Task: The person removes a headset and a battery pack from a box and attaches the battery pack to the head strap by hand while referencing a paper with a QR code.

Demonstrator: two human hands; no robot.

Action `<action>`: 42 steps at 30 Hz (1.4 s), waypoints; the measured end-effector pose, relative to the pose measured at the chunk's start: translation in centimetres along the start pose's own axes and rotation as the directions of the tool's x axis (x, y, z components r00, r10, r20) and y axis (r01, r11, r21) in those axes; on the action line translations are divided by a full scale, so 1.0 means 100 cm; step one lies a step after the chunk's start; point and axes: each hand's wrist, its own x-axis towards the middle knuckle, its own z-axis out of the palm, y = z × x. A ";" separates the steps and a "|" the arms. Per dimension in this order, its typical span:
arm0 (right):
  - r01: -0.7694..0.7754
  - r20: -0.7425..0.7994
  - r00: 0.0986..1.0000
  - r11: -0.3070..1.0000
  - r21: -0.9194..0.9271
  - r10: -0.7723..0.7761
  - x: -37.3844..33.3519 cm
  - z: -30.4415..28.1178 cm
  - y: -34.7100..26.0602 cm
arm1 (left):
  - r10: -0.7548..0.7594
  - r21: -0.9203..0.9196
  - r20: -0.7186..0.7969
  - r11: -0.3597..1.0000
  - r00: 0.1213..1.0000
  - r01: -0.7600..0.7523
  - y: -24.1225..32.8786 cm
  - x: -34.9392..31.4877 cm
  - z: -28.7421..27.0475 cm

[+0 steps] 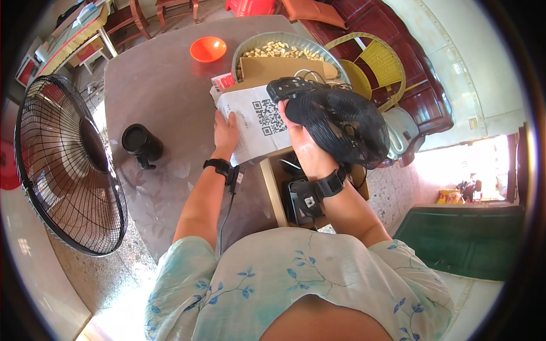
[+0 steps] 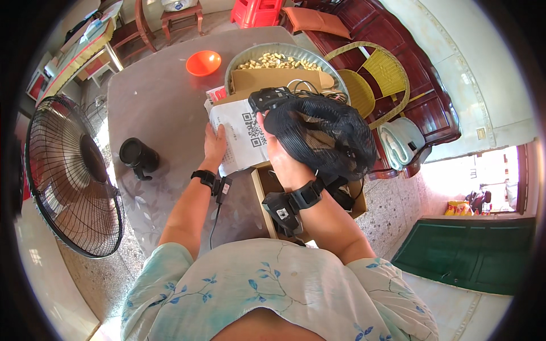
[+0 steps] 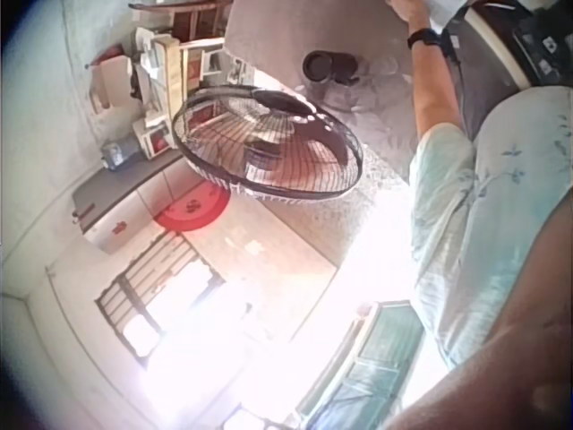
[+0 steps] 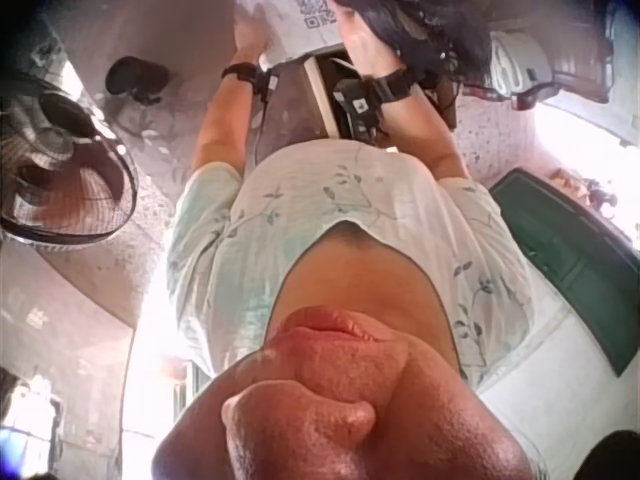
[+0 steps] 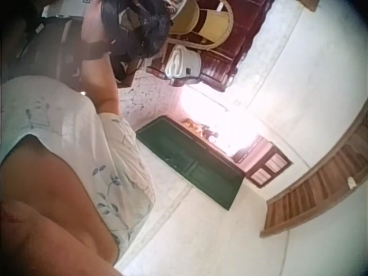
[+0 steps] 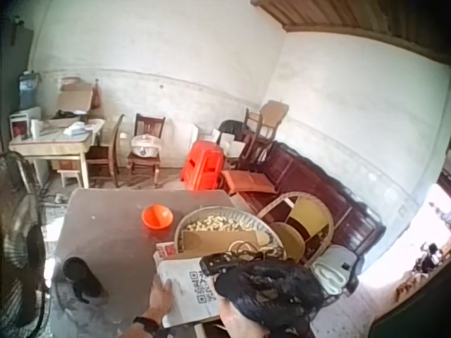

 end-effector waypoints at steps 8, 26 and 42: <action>-0.017 -0.044 0.999 0.997 0.071 0.021 0.006 -0.001 0.005 | 0.009 -0.003 -0.015 1.000 1.000 -0.009 -0.001 0.002 0.002; -0.031 -0.062 0.997 0.993 0.114 0.038 0.007 -0.005 0.003 | 0.027 0.003 -0.062 1.000 0.998 -0.027 -0.004 0.004 0.002; -0.036 -0.162 0.985 0.993 0.116 0.055 0.004 0.004 0.001 | 0.014 0.023 -0.078 1.000 0.997 -0.012 0.003 -0.001 -0.002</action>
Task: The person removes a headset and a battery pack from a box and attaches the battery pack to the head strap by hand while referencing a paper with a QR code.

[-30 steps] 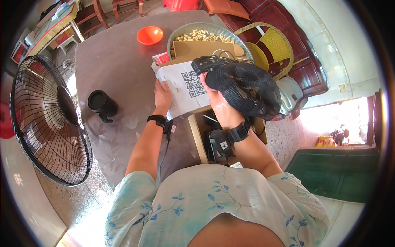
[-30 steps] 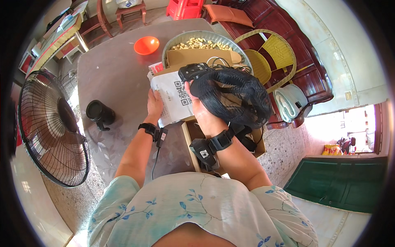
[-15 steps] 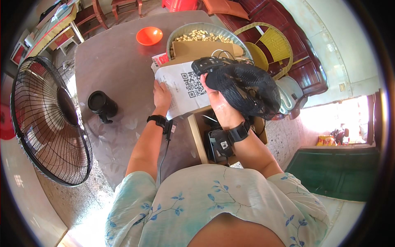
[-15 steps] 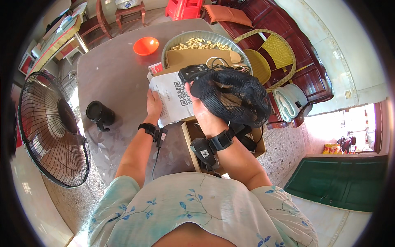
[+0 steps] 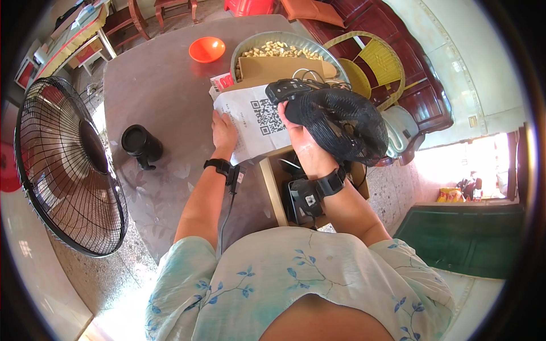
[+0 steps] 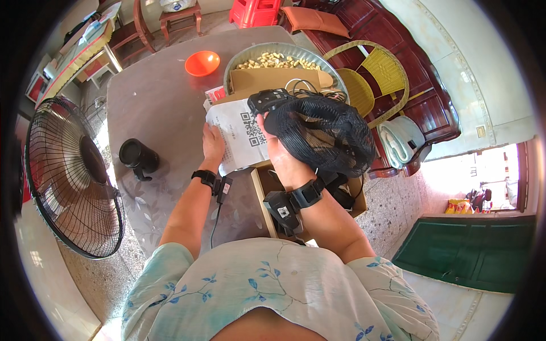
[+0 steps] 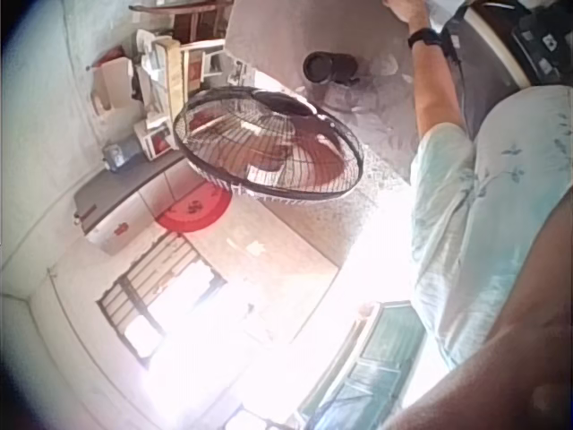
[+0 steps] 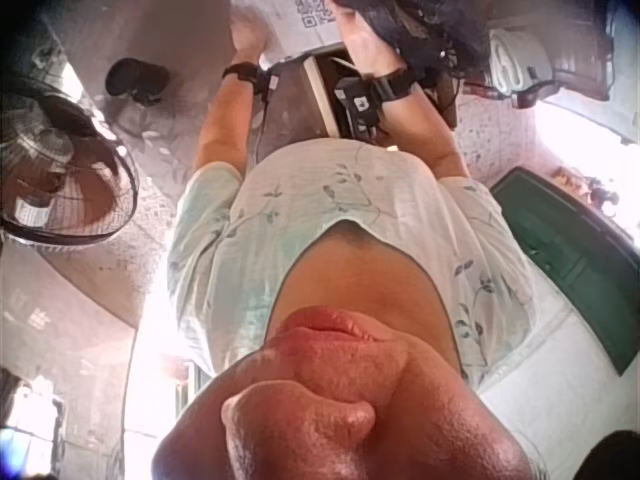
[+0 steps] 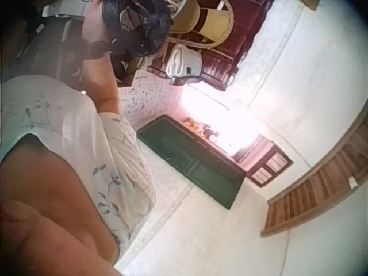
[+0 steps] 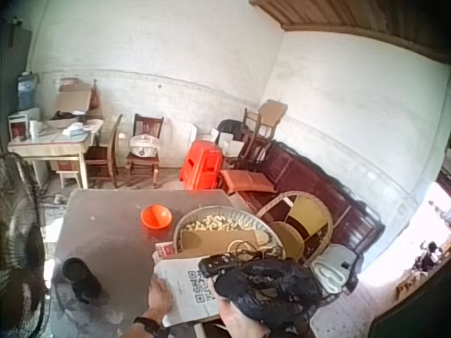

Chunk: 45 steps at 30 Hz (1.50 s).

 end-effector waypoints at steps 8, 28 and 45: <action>0.006 0.076 0.997 1.000 -0.024 -0.004 -0.002 -0.015 0.002 | -0.046 -0.049 -0.014 0.998 0.999 0.045 0.004 -0.003 0.000; -0.049 -0.008 0.999 0.994 -0.102 0.048 -0.021 -0.064 0.002 | -0.038 -0.033 -0.019 0.999 0.999 0.038 0.003 -0.004 0.000; 0.112 0.078 0.992 0.988 -0.108 -0.104 -0.001 -0.069 0.019 | 0.006 -0.021 -0.050 1.000 0.999 -0.007 0.002 -0.006 0.005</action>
